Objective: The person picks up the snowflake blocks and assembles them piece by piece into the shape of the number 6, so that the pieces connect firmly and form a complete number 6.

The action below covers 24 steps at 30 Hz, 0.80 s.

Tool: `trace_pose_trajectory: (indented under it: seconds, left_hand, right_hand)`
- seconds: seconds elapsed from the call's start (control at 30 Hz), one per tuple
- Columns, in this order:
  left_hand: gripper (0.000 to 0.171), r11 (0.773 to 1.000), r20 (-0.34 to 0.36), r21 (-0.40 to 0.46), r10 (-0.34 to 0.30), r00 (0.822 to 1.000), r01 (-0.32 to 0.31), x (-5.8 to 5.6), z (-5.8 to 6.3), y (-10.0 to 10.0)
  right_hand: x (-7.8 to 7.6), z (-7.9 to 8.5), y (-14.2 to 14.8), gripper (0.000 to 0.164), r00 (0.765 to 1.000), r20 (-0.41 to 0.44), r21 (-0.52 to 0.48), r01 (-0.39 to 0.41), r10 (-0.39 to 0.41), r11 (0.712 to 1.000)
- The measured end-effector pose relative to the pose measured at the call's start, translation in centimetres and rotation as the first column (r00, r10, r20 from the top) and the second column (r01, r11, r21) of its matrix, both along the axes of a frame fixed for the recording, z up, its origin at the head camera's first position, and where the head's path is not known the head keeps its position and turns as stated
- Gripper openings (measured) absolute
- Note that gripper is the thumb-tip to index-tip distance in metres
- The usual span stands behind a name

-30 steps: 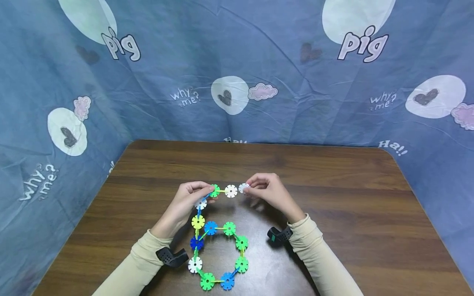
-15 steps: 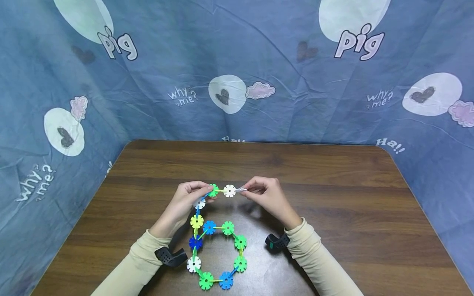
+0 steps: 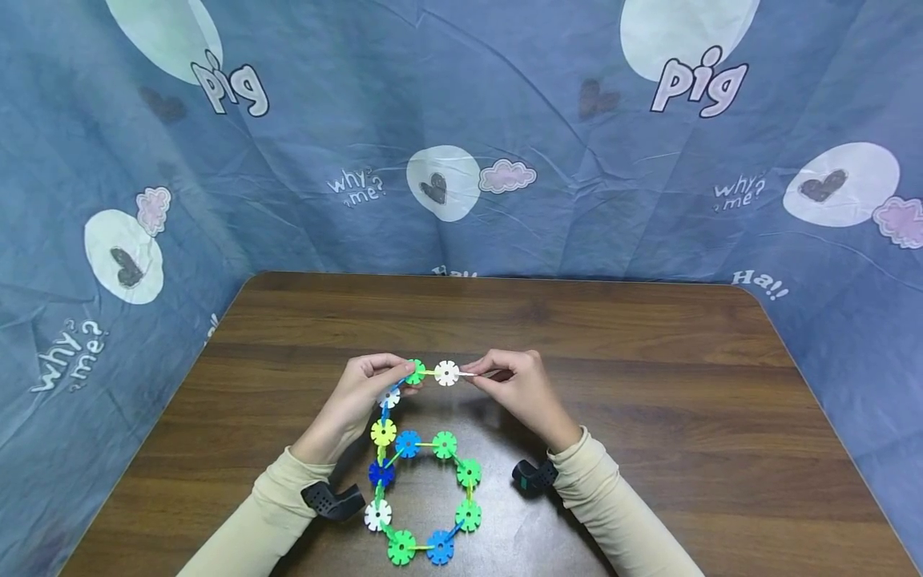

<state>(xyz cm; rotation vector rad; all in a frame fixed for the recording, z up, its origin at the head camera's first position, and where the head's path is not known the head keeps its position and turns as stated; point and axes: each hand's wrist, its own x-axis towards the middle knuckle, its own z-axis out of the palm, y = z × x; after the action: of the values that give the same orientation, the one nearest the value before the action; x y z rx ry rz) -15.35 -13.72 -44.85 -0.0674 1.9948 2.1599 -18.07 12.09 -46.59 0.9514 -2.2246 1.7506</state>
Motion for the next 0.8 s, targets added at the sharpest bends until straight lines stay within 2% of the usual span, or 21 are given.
trace_pose_trajectory:
  seconds: [0.13,0.47,0.63,0.8]
  left_hand:
    - [0.015,1.0,0.004,-0.008,0.003,1.0,-0.003,0.01,0.05,-0.08]
    - [0.01,1.0,-0.012,0.022,-0.021,1.0,0.021,-0.11,-0.14,0.06]
    - [0.008,0.999,-0.042,0.032,-0.032,0.999,0.033,-0.1,-0.16,0.13]
    - [0.009,1.0,-0.045,0.022,-0.017,0.999,0.018,-0.16,-0.26,0.18]
  right_hand:
    - [0.12,-0.03,-0.27,0.007,0.999,-0.046,-0.022,0.005,-0.006,1.0]
    - [0.29,0.51,-0.27,0.011,0.993,-0.116,-0.021,-0.01,0.007,1.0]
    - [0.25,0.45,-0.27,0.017,0.991,-0.132,0.01,-0.016,0.017,1.0]
    - [0.17,0.31,-0.44,0.008,0.994,-0.105,0.021,0.022,-0.02,1.0]
